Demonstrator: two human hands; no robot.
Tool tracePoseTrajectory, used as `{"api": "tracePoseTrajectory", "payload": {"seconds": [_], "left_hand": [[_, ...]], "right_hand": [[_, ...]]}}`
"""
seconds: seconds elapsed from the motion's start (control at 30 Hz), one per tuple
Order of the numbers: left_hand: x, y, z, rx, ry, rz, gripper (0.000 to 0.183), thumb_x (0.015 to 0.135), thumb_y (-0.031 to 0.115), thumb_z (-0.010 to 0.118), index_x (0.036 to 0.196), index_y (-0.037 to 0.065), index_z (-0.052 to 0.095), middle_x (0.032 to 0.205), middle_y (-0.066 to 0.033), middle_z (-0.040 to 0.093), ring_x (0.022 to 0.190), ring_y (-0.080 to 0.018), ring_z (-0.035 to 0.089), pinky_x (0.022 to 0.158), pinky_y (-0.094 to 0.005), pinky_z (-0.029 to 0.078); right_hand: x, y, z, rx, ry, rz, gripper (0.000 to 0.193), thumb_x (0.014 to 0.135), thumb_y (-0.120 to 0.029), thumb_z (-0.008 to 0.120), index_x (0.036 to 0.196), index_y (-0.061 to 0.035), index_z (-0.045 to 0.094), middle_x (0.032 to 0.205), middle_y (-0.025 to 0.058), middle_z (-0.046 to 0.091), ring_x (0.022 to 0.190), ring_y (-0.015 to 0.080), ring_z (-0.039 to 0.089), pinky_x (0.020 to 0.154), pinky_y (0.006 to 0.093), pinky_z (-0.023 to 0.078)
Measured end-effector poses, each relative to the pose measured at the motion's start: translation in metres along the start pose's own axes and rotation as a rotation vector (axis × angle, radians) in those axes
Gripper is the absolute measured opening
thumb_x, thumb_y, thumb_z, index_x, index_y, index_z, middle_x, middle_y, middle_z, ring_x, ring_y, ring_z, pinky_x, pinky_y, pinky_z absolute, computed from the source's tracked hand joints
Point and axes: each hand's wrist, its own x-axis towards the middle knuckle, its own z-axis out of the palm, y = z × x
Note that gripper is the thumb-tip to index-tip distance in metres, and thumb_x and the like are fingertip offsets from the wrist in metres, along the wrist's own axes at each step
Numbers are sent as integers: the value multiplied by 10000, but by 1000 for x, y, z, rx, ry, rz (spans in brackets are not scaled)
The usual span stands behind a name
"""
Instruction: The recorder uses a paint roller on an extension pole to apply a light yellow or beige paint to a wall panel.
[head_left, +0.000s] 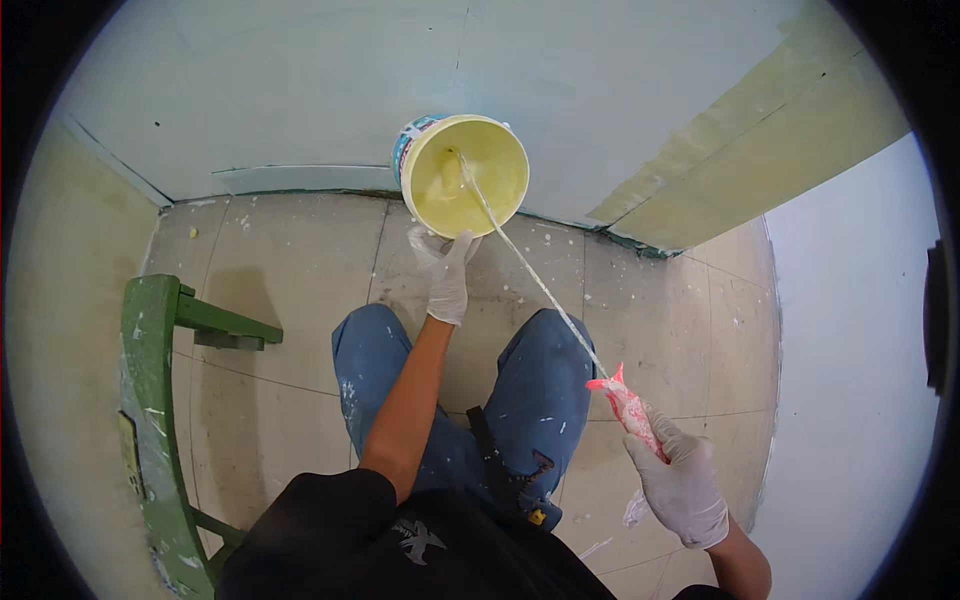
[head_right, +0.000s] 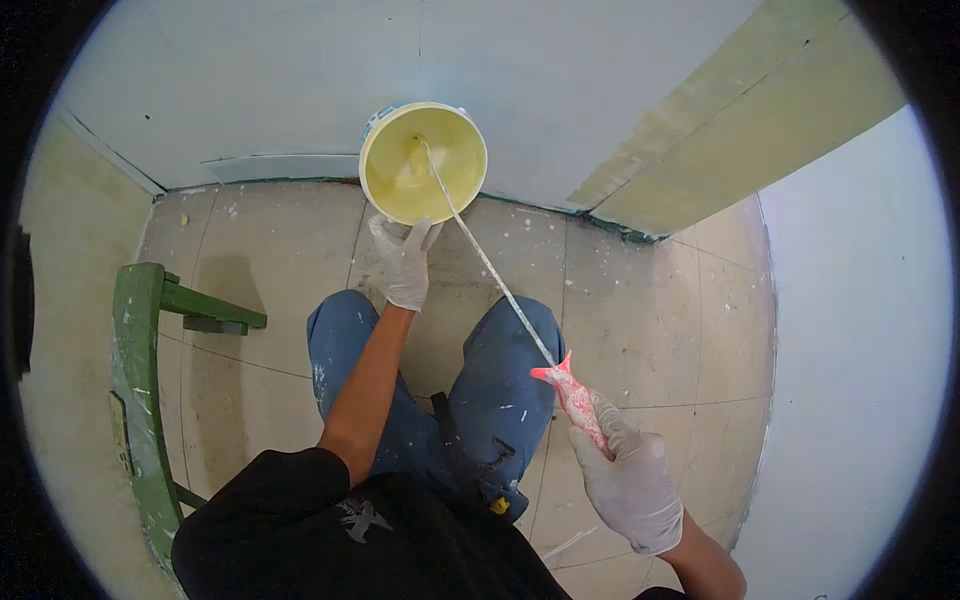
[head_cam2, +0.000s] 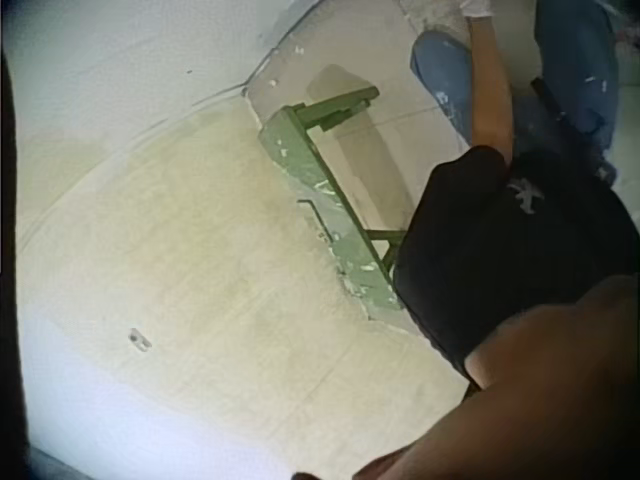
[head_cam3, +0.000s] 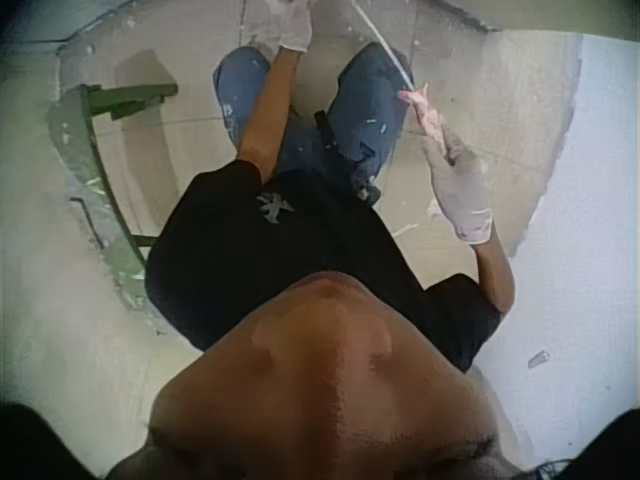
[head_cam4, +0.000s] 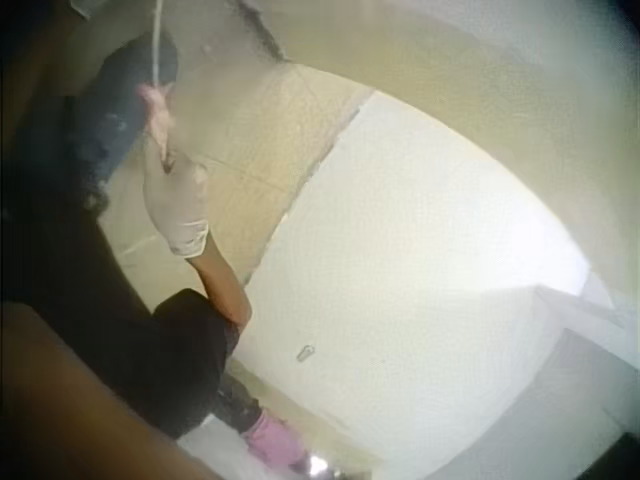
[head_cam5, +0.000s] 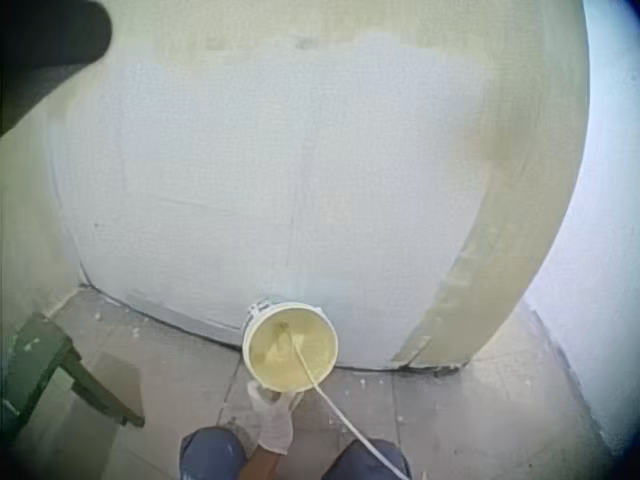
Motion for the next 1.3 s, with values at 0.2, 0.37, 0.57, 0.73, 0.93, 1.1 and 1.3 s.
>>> {"api": "tracePoseTrajectory", "payload": {"seconds": [0.2, 0.37, 0.57, 0.73, 0.93, 1.1, 1.3], "left_hand": [[-3, -4, 0, -50, -16, -5, 461, 835, -90, 639, 1137, 76, 333, 1176, -117, 494, 1083, -212, 560, 934, -407, 558], [-2, -11, -4, -90, -38, 3, 459, 837, -94, 635, 1131, 81, 329, 1188, -108, 479, 1092, -209, 552, 950, -426, 547], [-9, -13, -5, -49, -22, -18, 429, 853, -105, 605, 1146, 61, 339, 1239, -124, 475, 1139, -235, 553, 983, -476, 531], [-11, -16, -6, -74, -44, -22, 424, 853, -105, 607, 1144, 62, 347, 1237, -119, 482, 1142, -227, 549, 998, -471, 523], [-10, -17, -7, 6, -15, -37, 424, 865, -69, 628, 1156, 83, 359, 1193, -109, 509, 1082, -204, 569, 926, -423, 547], [-8, -24, -5, -5, 41, -69, 446, 855, -77, 636, 1151, 81, 342, 1175, -111, 511, 1076, -206, 570, 921, -420, 554], [-7, -25, -11, -45, 58, -65, 449, 851, -92, 615, 1152, 71, 323, 1150, -126, 511, 1063, -221, 576, 955, -440, 550]], "right_hand": [[4, 2, -1, 397, -169, 325, 338, 922, -148, 617, 1225, 2, 619, 671, -42, 517, 557, 32, 425, 496, 226, 376], [6, -1, -3, 563, -255, 443, 292, 942, -164, 608, 1189, -11, 635, 641, -36, 497, 498, 17, 417, 437, 208, 350], [4, -7, -5, 652, -277, 502, 273, 946, -163, 601, 1175, -19, 641, 618, -22, 499, 452, 24, 406, 413, 206, 331], [-1, -4, -2, 503, -239, 394, 308, 933, -160, 603, 1206, -20, 631, 629, -47, 466, 520, 21, 428, 437, 246, 364], [-6, 10, 4, -317, 285, -373, 501, 792, -96, 725, 1276, -48, 607, 640, 103, 553, 505, 239, 551, 442, 309, 401], [-11, 2, 4, -647, 407, -461, 525, 771, -100, 762, 1278, -106, 624, 710, 69, 582, 521, 198, 546, 466, 317, 411], [-4, 10, -13, -939, 580, -614, 584, 702, -32, 713, 1265, -172, 639, 928, 57, 606, 661, 184, 545, 519, 324, 422]]}}
